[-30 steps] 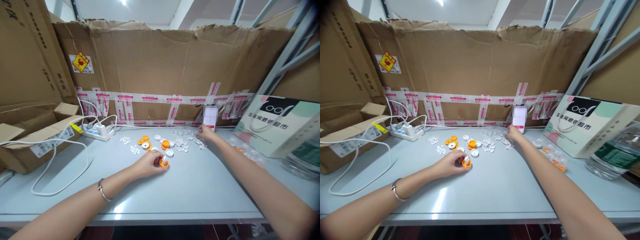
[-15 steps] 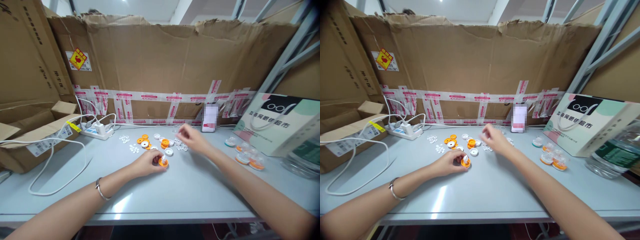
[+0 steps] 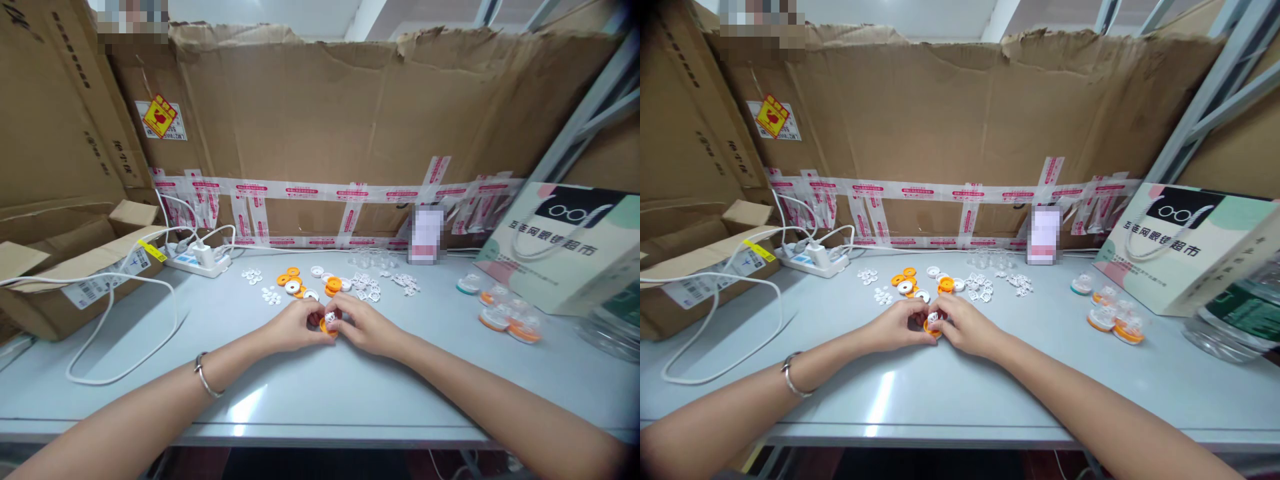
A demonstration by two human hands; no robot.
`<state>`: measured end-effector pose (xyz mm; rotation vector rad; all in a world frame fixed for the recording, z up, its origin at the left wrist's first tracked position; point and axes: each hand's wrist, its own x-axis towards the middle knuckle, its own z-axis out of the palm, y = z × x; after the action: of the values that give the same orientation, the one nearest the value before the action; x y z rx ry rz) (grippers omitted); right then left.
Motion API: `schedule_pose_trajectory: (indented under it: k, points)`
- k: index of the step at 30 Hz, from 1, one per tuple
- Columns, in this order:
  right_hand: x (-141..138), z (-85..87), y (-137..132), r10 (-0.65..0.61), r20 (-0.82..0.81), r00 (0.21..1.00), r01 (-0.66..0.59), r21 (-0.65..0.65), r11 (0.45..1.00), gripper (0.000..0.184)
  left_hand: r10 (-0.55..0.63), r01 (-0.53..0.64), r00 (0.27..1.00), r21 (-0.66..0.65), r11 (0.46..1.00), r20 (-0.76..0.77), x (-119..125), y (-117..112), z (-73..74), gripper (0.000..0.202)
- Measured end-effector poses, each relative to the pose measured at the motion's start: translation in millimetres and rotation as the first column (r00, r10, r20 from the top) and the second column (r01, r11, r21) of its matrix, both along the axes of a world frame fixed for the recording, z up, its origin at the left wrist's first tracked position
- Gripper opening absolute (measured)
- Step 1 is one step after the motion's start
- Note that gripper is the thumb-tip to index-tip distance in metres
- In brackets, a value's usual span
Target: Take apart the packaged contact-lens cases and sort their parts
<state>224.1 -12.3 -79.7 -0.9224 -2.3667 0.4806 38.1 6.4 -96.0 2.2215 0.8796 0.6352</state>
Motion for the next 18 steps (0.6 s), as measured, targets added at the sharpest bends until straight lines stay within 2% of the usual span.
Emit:
schedule_pose_trajectory:
  k: [6, 10, 15, 18]
  points:
    - [-7.9, -13.9, -5.8, -0.107, -0.075, 0.991, 0.111, 0.047, 0.993, 0.009, 0.026, -0.026, 1.000, 0.032, 0.999, -0.005, 1.1, -0.9, -1.2, 0.030]
    - [-10.0, -17.3, -6.3, -0.156, -0.080, 0.984, 0.164, 0.107, 0.981, 0.006, 0.036, -0.034, 0.999, 0.071, 0.997, -0.020, 1.8, 0.2, -3.2, 0.026]
    - [-13.1, -10.3, -7.8, -0.213, -0.204, 0.956, 0.246, 0.150, 0.958, 0.010, 0.045, -0.044, 0.999, 0.044, 0.998, -0.009, 1.6, -0.9, -2.8, 0.025]
    - [-15.1, 0.4, -11.9, -0.216, -0.259, 0.941, 0.242, 0.073, 0.967, 0.007, 0.023, -0.023, 1.000, 0.078, 0.997, -0.006, 0.9, -2.4, -1.3, 0.017]
